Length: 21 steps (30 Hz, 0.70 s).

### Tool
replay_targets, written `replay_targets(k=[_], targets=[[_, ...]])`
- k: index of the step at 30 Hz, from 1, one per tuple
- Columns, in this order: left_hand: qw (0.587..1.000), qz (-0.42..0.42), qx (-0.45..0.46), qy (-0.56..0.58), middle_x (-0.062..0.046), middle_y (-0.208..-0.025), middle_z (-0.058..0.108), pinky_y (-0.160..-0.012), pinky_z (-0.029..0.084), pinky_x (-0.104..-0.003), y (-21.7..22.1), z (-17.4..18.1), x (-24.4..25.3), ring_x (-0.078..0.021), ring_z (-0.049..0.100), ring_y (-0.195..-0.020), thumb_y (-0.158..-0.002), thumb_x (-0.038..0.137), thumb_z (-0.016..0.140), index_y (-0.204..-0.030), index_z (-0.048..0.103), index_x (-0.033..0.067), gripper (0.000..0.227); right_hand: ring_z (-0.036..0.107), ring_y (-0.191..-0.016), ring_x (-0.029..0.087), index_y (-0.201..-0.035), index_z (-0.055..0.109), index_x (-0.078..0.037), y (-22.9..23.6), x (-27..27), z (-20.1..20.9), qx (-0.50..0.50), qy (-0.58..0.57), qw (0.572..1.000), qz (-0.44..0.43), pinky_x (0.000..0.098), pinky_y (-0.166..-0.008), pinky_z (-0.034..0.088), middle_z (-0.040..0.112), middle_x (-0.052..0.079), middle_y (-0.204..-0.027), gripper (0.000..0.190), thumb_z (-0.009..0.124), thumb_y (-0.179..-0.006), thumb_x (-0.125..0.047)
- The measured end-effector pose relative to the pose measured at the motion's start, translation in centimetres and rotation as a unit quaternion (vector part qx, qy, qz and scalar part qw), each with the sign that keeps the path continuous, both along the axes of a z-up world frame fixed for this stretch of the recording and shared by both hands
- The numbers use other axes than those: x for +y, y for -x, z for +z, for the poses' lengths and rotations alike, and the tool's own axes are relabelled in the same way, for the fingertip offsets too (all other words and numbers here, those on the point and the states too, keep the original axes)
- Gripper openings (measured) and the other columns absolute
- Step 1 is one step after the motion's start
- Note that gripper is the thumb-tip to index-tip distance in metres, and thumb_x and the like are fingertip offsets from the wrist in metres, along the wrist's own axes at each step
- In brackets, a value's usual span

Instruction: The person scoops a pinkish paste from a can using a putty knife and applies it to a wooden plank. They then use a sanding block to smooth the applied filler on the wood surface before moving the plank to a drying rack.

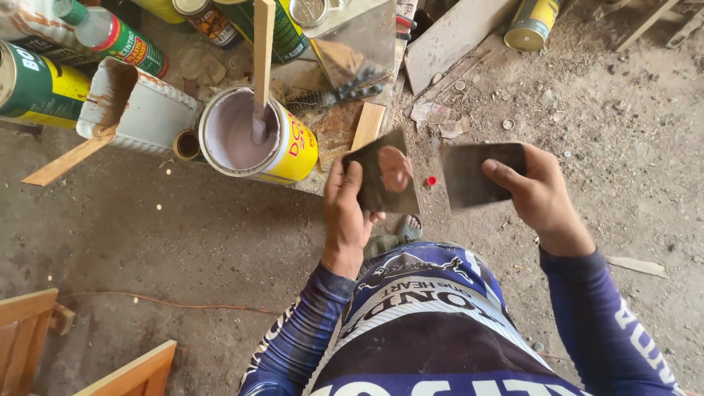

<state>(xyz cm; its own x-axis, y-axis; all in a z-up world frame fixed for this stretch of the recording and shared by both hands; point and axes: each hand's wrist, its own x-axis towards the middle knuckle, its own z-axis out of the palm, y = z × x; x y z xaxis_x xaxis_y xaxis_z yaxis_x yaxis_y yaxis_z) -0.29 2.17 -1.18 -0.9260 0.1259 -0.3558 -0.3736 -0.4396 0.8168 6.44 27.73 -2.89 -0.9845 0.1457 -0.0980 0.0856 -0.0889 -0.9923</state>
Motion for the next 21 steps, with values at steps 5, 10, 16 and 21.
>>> replay_targets(k=[5, 10, 16, 21], targets=[[0.994, 0.065, -0.089, -0.015, -0.014, -0.067, 0.060, -0.026, 0.045, -0.020, 0.0, 0.1, 0.5, -0.0223, 0.060, -0.040, -0.100, 0.026, 0.059, -0.113, 0.061, 0.0127, 0.019, 0.069, -0.097, 0.032, -0.114, 0.079, -0.005, 1.3, -4.3, 0.9, 0.416, -0.362, 0.828, -0.102, 0.0421, -0.084, 0.054, 0.075, 0.020, -0.110, 0.026, 0.058, -0.105, -0.018], [0.994, 0.048, -0.088, -0.039, -0.013, -0.068, 0.062, -0.027, 0.041, -0.018, -0.1, 0.6, 1.3, -0.0204, 0.063, -0.043, -0.100, 0.025, 0.060, -0.112, 0.063, 0.0111, 0.019, 0.067, -0.106, 0.032, -0.120, 0.078, -0.013, 1.0, -6.6, -0.6, 0.444, -0.436, 0.778, -0.082, 0.0431, -0.090, 0.050, 0.073, 0.013, -0.120, 0.047, 0.040, -0.107, -0.036], [0.997, 0.040, -0.055, -0.020, -0.015, -0.062, 0.061, -0.025, 0.040, -0.020, -0.1, 1.7, 0.7, -0.0206, 0.057, -0.035, -0.101, 0.027, 0.061, -0.108, 0.063, 0.0134, 0.016, 0.068, -0.103, 0.032, -0.121, 0.079, -0.011, 1.0, -4.5, -3.2, 0.430, -0.480, 0.757, -0.105, 0.0409, -0.086, 0.047, 0.073, 0.012, -0.116, 0.039, 0.047, -0.098, -0.007], [0.997, 0.061, -0.047, 0.008, -0.016, -0.063, 0.062, -0.025, 0.041, -0.021, 0.3, 0.5, 0.8, -0.0224, 0.058, -0.035, -0.101, 0.027, 0.060, -0.108, 0.064, 0.0128, 0.017, 0.068, -0.100, 0.038, -0.115, 0.080, -0.005, 0.6, -4.5, -0.8, 0.427, -0.459, 0.766, -0.142, 0.0436, -0.083, 0.048, 0.074, 0.018, -0.115, 0.031, 0.052, -0.102, -0.002]])
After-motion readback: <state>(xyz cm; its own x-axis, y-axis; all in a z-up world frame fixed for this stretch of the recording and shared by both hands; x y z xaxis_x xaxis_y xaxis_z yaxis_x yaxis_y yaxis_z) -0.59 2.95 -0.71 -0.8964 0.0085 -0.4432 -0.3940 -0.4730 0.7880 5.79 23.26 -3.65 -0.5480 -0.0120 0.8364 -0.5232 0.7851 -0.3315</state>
